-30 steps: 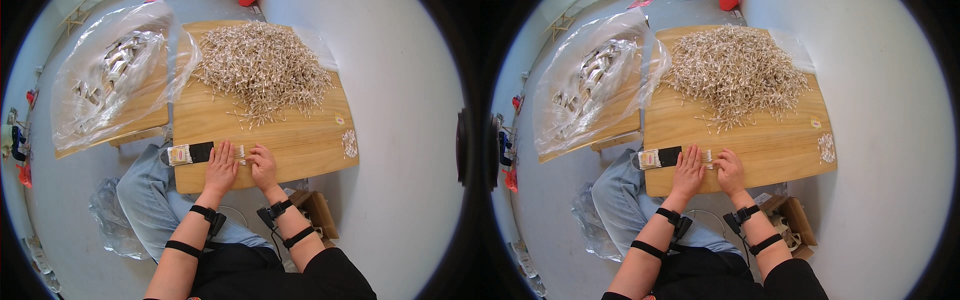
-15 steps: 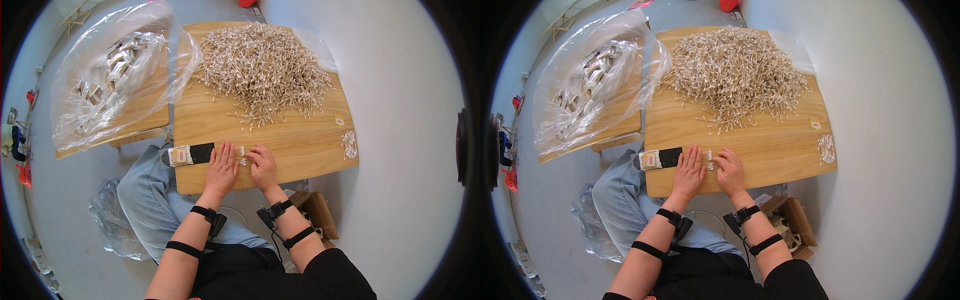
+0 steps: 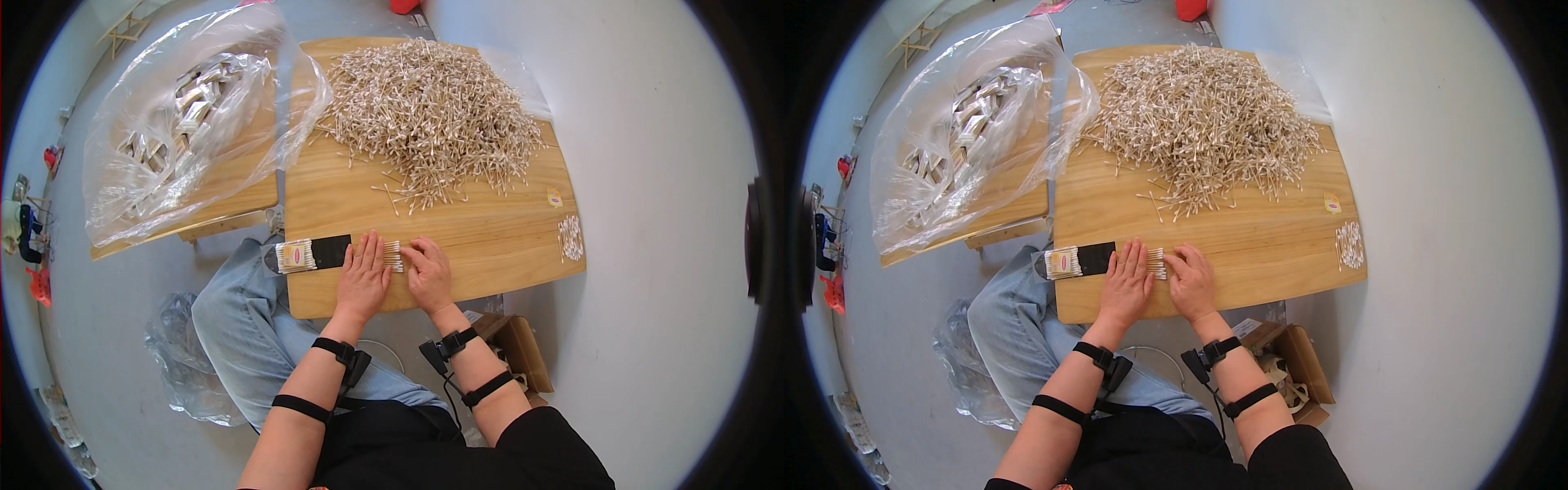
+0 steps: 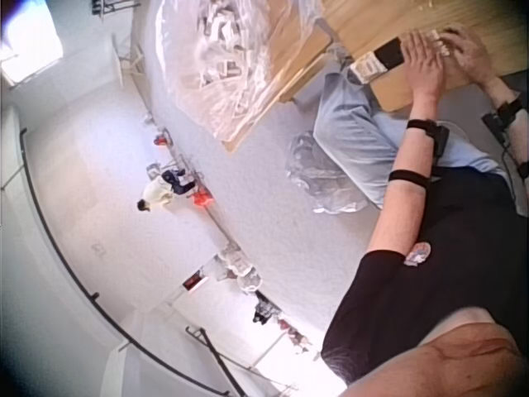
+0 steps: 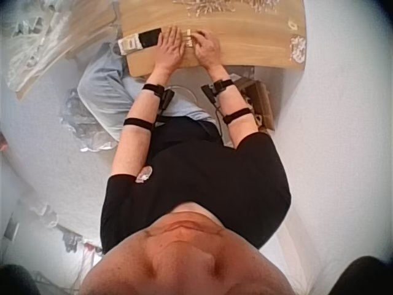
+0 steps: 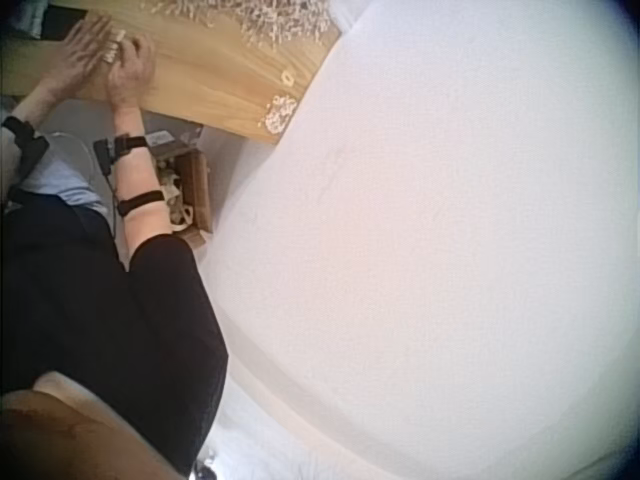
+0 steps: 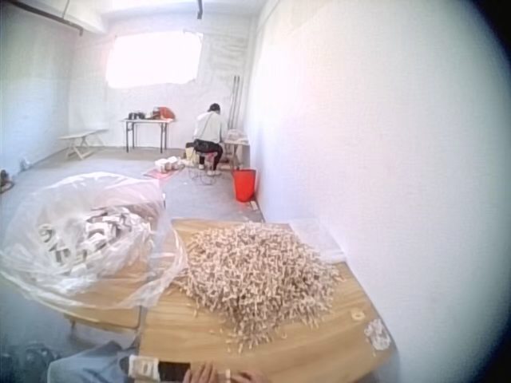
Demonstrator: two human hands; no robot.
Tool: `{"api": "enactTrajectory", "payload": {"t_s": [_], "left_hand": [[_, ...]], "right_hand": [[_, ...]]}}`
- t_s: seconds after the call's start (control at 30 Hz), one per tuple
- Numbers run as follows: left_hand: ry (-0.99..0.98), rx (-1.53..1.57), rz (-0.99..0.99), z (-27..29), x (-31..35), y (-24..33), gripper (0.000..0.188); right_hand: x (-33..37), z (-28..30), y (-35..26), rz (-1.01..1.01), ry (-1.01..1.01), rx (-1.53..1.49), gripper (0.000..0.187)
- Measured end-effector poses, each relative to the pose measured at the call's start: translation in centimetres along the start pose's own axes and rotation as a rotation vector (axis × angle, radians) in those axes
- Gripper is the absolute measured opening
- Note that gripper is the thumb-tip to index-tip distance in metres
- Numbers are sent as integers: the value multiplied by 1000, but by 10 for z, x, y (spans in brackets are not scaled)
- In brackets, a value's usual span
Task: Organize and align cotton swabs into a small tray or holder on a desk.
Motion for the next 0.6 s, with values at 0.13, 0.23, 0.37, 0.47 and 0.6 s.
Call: {"api": "enactTrajectory", "payload": {"t_s": [0.13,0.23,0.37,0.47,0.6], "left_hand": [[6,14,-3,1,0,1,65],[3,10,-2,0,-1,2,64],[12,21,1,-1,0,0,64],[14,40,12,-2,0,0,62],[1,18,33,-3,0,1,60]], "right_hand": [[1,1,0,5,-11,34,27],[1,1,2,28,-27,53,33],[2,1,-4,72,-145,160,52],[4,-7,-5,130,-282,307,63],[7,-15,-1,125,-379,387,65]]}}
Point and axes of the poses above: each hand's wrist, its own x-axis away from the middle knuckle, its own z-axis out of the back of the hand, y = z × x, the point moved 2 cm from there along -x, towards the middle knuckle, and after that the axes turned 5 degrees about -y, right-handed, at the moved point
